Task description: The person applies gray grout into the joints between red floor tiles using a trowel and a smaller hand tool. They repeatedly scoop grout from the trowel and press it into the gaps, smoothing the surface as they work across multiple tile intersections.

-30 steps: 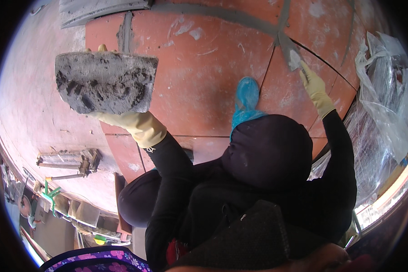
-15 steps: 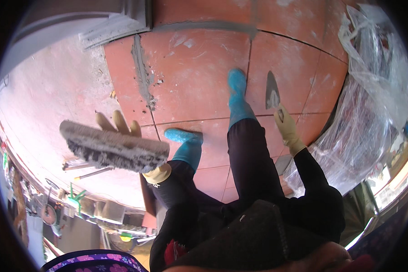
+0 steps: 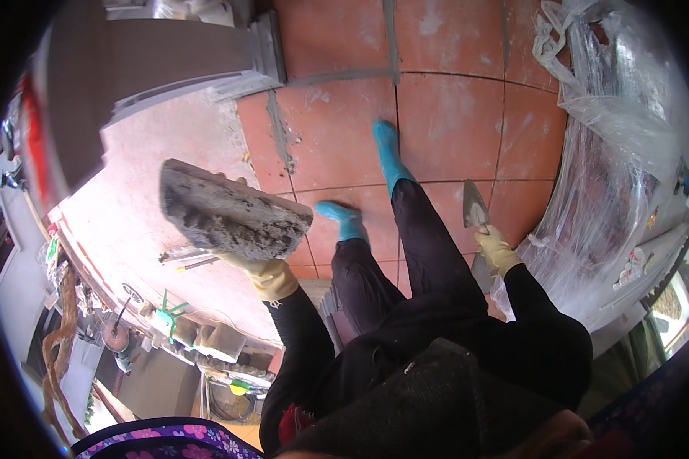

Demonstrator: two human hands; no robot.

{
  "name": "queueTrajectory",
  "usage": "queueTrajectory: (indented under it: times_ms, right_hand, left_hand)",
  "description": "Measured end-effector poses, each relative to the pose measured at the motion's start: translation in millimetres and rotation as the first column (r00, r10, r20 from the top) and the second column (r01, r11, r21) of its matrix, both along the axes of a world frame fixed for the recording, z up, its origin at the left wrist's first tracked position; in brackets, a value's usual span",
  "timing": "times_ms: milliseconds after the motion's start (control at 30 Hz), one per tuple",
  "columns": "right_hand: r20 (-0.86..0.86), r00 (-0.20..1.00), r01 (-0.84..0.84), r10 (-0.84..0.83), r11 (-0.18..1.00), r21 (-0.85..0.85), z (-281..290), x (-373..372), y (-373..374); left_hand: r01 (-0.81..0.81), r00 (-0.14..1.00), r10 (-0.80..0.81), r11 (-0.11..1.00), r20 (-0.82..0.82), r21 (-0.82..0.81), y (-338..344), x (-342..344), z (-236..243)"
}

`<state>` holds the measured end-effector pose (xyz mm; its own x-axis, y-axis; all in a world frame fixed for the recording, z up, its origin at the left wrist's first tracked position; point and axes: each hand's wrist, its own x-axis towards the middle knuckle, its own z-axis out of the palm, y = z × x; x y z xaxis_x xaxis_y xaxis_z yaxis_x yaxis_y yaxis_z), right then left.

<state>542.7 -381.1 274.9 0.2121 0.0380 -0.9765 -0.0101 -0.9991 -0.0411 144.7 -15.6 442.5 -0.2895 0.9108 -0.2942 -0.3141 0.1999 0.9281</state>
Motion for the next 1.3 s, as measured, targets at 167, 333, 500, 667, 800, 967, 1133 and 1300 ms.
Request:
queueTrajectory:
  times_ms: [167,333,500,667,800,967,1133,1300]
  right_hand:
    - [-0.092,0.989,0.114,-0.114,0.993,-0.010,27.6,23.2,9.8]
    - [-0.123,0.986,0.118,-0.110,0.991,0.058,37.9,21.1,-27.6]
    - [-0.010,0.999,0.036,-0.036,0.998,0.041,58.8,28.3,-104.9]
    - [-0.003,0.968,-0.250,0.250,0.968,0.003,88.1,64.7,-152.3]
    - [-0.005,0.875,-0.485,0.485,0.875,-0.014,112.8,100.2,-160.3]
    - [-0.031,0.909,-0.415,0.415,0.910,-0.005,136.5,118.2,-127.0]
    - [0.103,0.964,-0.252,0.244,0.724,0.643,153.3,116.0,-120.1]
    - [0.095,0.948,-0.295,0.304,0.728,0.619,154.4,147.6,-151.8]
  left_hand:
    - [-0.001,0.999,-0.002,0.996,0.034,0.090,-55.2,8.1,40.8]
    - [-0.023,0.990,0.039,0.993,-0.138,0.117,-149.0,-13.9,67.2]
    - [-0.040,0.816,0.161,0.974,-0.555,0.224,-285.7,-10.1,84.0]
    - [-0.089,0.933,0.167,0.965,-0.318,0.247,-399.9,2.0,124.4]
    - [-0.195,0.966,0.220,0.965,-0.137,0.173,-470.3,13.9,140.9]
    - [-0.372,0.927,0.375,0.919,0.001,0.129,-525.1,39.6,135.1]
    - [-0.390,0.910,0.356,0.909,0.212,0.145,-532.7,72.3,136.3]
    - [-0.266,0.962,0.274,0.932,0.002,0.245,-502.1,97.8,140.2]
